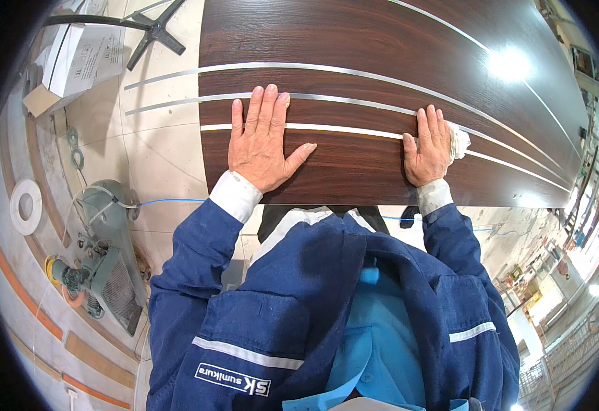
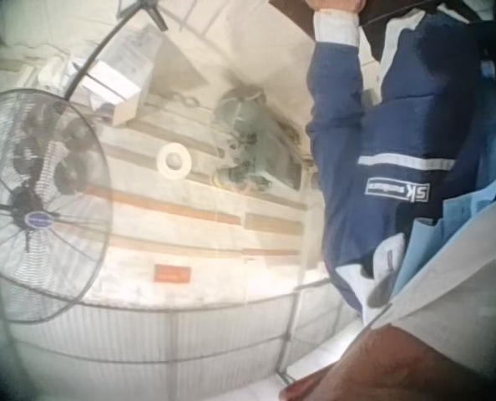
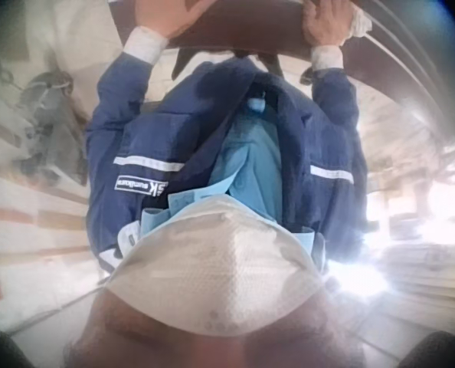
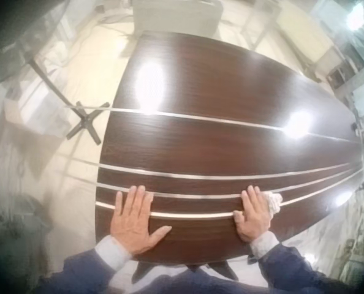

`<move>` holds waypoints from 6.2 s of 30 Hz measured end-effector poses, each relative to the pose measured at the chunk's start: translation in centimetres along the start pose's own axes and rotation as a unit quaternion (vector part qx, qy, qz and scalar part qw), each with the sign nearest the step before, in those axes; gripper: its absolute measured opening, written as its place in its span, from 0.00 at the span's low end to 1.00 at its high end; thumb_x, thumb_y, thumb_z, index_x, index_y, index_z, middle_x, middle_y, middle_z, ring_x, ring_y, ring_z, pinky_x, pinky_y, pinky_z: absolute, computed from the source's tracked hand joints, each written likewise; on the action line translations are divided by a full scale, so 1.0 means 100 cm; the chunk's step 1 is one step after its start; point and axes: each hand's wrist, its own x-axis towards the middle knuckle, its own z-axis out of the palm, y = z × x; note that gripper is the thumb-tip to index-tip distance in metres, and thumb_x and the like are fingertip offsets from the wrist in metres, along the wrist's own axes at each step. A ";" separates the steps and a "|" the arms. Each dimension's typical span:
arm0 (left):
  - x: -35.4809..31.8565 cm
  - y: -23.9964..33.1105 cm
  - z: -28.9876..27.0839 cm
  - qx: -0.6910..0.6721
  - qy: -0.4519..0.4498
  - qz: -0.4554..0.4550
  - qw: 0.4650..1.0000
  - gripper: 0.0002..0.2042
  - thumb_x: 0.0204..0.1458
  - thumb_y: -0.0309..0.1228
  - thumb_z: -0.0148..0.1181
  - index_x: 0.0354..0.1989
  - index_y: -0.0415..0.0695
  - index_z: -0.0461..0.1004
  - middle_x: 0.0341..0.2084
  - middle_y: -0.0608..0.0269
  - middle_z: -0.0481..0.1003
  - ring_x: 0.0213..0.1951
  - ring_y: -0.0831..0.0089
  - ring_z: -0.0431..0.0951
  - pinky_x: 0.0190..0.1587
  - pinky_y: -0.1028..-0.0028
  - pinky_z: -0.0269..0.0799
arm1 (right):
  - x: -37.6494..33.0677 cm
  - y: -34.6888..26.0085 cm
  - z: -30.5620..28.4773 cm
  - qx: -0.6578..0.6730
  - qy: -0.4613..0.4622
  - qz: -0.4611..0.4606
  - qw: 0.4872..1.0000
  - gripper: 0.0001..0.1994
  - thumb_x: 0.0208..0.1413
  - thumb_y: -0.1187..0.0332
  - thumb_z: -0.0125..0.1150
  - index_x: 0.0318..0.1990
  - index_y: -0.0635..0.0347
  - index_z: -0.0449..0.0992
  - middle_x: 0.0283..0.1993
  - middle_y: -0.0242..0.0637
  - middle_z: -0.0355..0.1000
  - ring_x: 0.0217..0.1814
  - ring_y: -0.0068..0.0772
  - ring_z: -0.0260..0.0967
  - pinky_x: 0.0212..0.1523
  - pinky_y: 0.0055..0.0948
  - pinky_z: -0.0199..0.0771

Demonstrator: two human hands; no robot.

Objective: The person applies adhesive to a large wooden panel using a caulking gun, then places thin wooden strips into the grooves. They press the strips into place, wipe away excess adhesive with a cloth, and use a hammer and block to secure the strips. Finally, they trim the ends of the strips with pliers.

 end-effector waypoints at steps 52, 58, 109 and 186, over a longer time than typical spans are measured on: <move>0.062 0.205 0.021 0.280 -0.034 -0.082 0.956 0.35 0.72 0.51 0.39 0.81 0.44 0.48 0.81 0.48 0.46 0.82 0.55 0.40 0.80 0.47 0.30 | -0.298 0.174 -0.105 0.400 0.170 0.394 0.810 0.16 0.71 0.55 0.55 0.43 0.58 0.79 0.41 0.47 0.78 0.46 0.54 0.77 0.46 0.48 0.76; 0.076 0.261 0.076 0.141 0.090 0.091 0.982 0.38 0.70 0.50 0.48 0.80 0.39 0.49 0.81 0.42 0.46 0.82 0.46 0.40 0.80 0.47 0.34 | -0.496 0.208 -0.051 0.296 0.172 0.691 0.637 0.21 0.72 0.52 0.52 0.37 0.60 0.80 0.32 0.50 0.79 0.30 0.50 0.75 0.35 0.46 0.73; 0.483 1.307 0.399 0.124 -0.087 0.254 0.955 0.50 0.61 0.56 0.58 0.80 0.32 0.44 0.80 0.36 0.42 0.82 0.43 0.37 0.81 0.49 0.29 | -0.703 1.225 -0.330 0.663 0.421 0.546 0.292 0.10 0.67 0.63 0.68 0.45 0.61 0.78 0.28 0.31 0.72 0.27 0.24 0.72 0.26 0.28 0.71; 0.707 1.808 0.569 0.127 0.014 -0.006 0.992 0.57 0.55 0.77 0.47 0.80 0.41 0.47 0.79 0.34 0.41 0.81 0.41 0.34 0.78 0.40 0.24 | -0.514 1.855 -0.372 0.697 -0.010 0.476 0.537 0.17 0.61 0.60 0.68 0.45 0.69 0.83 0.34 0.26 0.72 0.36 0.16 0.63 0.36 0.23 0.64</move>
